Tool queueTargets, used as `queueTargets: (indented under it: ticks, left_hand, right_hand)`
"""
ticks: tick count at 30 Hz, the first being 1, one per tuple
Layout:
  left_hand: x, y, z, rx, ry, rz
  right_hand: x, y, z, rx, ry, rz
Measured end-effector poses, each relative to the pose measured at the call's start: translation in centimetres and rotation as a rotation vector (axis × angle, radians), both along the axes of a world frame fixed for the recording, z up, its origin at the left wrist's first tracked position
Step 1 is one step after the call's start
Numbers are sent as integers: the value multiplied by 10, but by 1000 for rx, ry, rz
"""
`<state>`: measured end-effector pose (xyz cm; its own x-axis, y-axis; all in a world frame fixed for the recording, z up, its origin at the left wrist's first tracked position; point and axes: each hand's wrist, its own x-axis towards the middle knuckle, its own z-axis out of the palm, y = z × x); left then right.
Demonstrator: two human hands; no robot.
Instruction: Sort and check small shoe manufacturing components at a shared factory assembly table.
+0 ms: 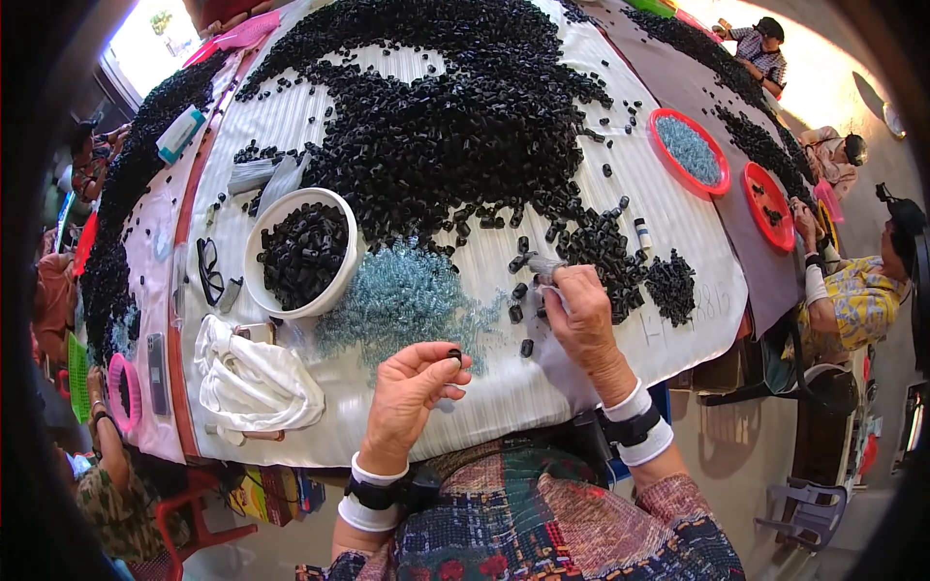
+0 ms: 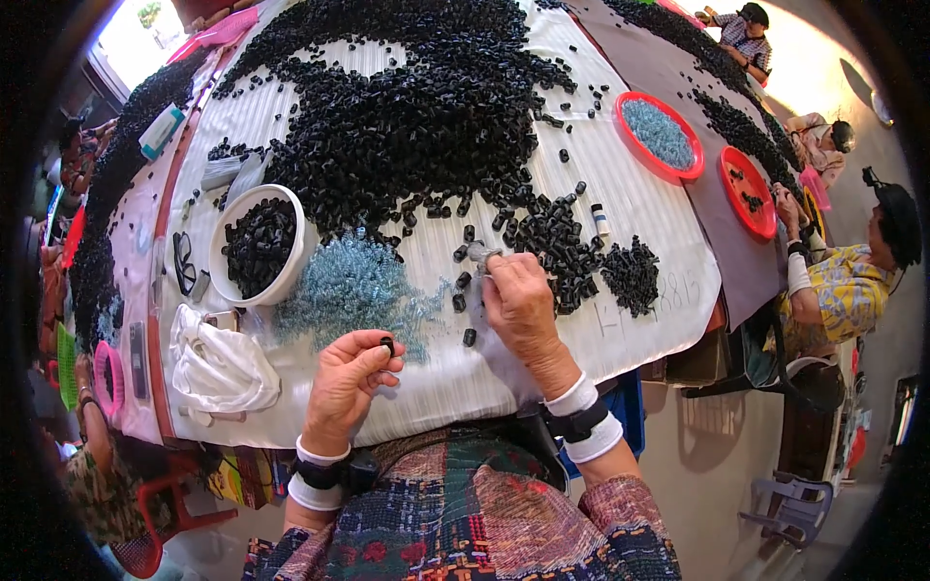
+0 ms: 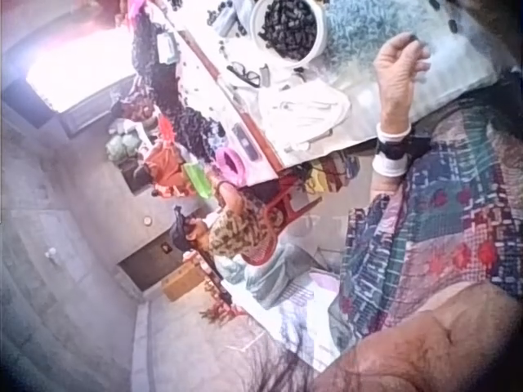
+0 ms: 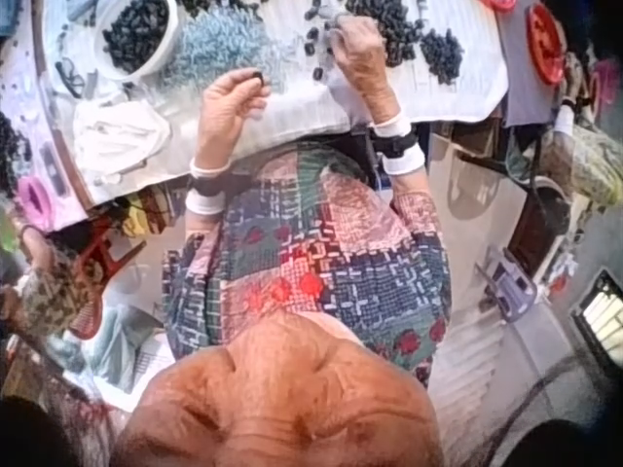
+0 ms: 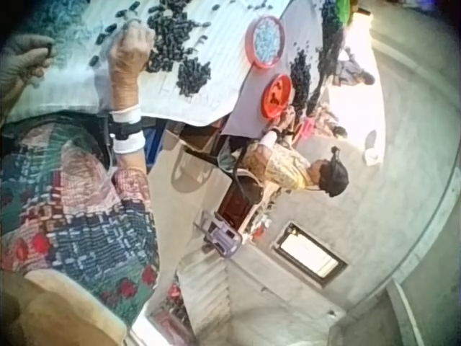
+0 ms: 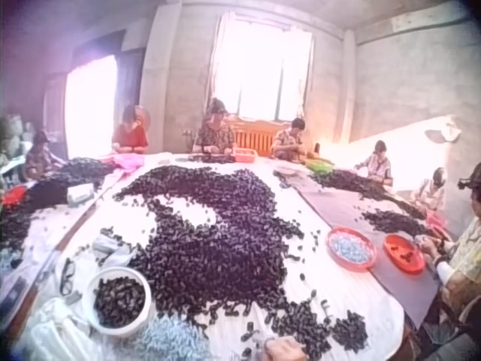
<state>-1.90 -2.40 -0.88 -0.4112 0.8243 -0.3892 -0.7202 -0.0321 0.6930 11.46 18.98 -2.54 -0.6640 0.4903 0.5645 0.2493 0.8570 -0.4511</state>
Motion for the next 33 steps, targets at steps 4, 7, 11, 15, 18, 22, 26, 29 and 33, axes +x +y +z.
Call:
queueTargets:
  ticks: [4,7,11,15,18,22,26,29,33]
  left_hand:
    - [2,-1,1,-7,-5,25]
    - [4,-2,6,3,-14,26]
    - [4,-4,6,1,-12,20]
    - [1,-7,4,8,-10,21]
    - [0,-8,3,7,-15,31]
    - [-1,-7,5,14,-30,40]
    - [-1,-3,5,4,28,17]
    - [2,6,11,-2,99,3]
    - [8,12,18,-2,194,10]
  right_hand:
    - [-16,-17,11,37,-36,86]
    - [-23,-23,7,123,-195,73]
    - [-33,-27,7,199,-359,22]
    - [-34,-25,-4,209,-358,-34]
    - [-32,-23,-7,212,-295,-13]
    - [-28,-23,-1,187,-100,34]
    - [-22,-33,15,46,-2,127]
    - [-19,-47,33,-404,135,205]
    - [-13,-58,57,-408,77,318]
